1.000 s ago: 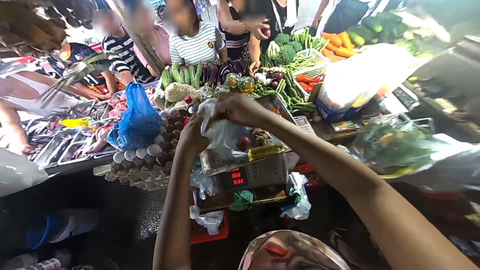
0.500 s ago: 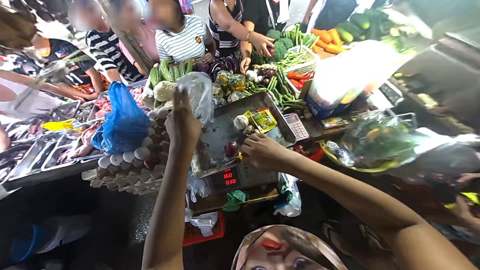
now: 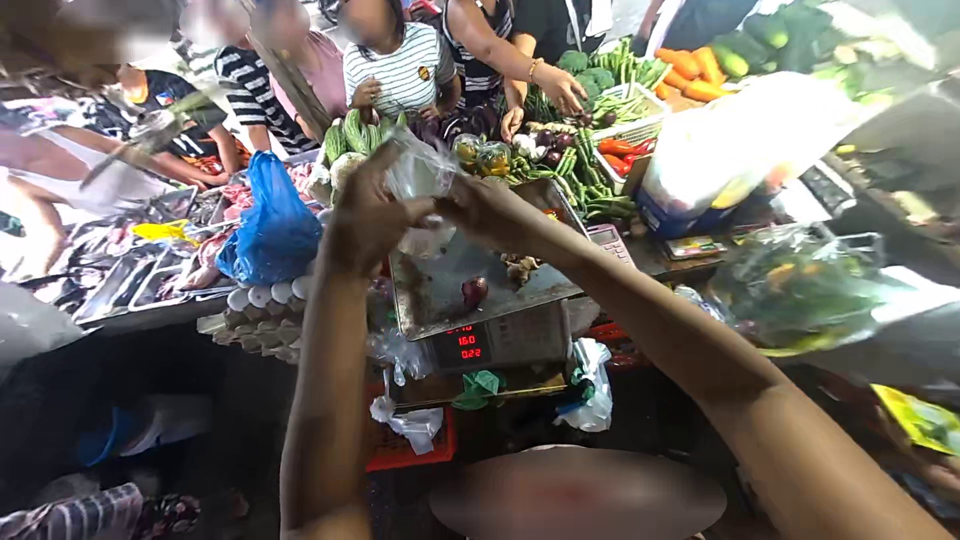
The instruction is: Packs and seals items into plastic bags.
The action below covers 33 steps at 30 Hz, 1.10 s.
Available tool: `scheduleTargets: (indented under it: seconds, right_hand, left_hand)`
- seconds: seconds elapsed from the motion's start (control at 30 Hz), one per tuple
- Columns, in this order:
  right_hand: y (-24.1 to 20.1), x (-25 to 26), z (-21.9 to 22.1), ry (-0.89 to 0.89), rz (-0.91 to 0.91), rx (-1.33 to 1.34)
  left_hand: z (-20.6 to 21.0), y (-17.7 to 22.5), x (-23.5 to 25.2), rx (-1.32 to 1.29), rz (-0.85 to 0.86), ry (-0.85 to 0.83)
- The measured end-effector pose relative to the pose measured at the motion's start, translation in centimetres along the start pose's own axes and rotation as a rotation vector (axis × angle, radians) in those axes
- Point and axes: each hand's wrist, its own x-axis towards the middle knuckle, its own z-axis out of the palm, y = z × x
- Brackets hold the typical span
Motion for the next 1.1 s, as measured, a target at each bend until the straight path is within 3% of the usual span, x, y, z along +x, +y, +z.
scheduleTargets:
  seconds: [0.07, 0.17, 0.23, 0.37, 0.5, 0.6, 0.7, 0.8, 0.87, 0.93, 0.97, 1.03, 1.1]
  right_hand:
    - [-0.9, -0.1, -1.3, -0.097, 0.019, -0.151]
    - [-0.8, 0.6, -2.3, -0.006, -0.083, -0.24]
    - [-1.3, 1.2, -2.4, 0.042, -0.166, -0.192]
    - [-2.5, 1.6, -2.2, 0.022, -0.319, -0.006]
    - [-5.6, 1.4, -3.4, -0.045, -0.439, 0.101]
    - [-7.7, -0.1, -5.2, -0.003, -0.437, -0.016]
    - [-7.3, -4.7, -8.9, 0.176, -0.348, -0.08]
    - [-2.2, -7.6, -10.7, 0.461, -0.478, 0.12]
    - [2.3, -6.1, -7.4, 0.673, -0.576, 0.324]
    - [6.3, -3.1, -0.8, 0.773, -0.658, 0.462]
    - [5.4, -2.5, 2.7, 0.822, -0.543, 0.474]
    - [-1.8, -3.8, 6.7, 0.788, -0.094, 0.496]
    - [-5.9, -3.6, 8.2, 0.762, -0.016, 0.47]
  left_hand:
    - [-1.2, 0.2, 0.0, -0.009, -0.003, 0.113]
    - [-2.0, -1.1, 0.0, 0.214, 0.125, 0.333]
    - [-1.5, -1.5, -0.7, 0.259, 0.316, 0.332]
    - [0.9, -3.2, -1.8, -0.04, 0.666, 0.249]
    - [3.9, -5.4, -1.9, -0.134, 0.496, 0.026]
    - [6.3, -5.1, -1.5, -0.157, 0.379, -0.164]
    - [5.5, -2.8, -4.1, -0.002, 0.243, -0.168]
    - [4.2, 2.2, -7.7, 0.118, 0.429, -0.226]
    - [4.6, 5.9, -7.6, 0.148, 0.499, -0.225]
    - [5.1, 8.5, -5.8, 0.18, 0.504, -0.136]
    - [5.2, 9.0, -4.5, 0.261, 0.507, -0.057]
    - [5.0, 8.4, -2.0, 0.468, 0.472, 0.107]
    - [4.3, 6.6, -0.5, 0.568, 0.369, 0.174]
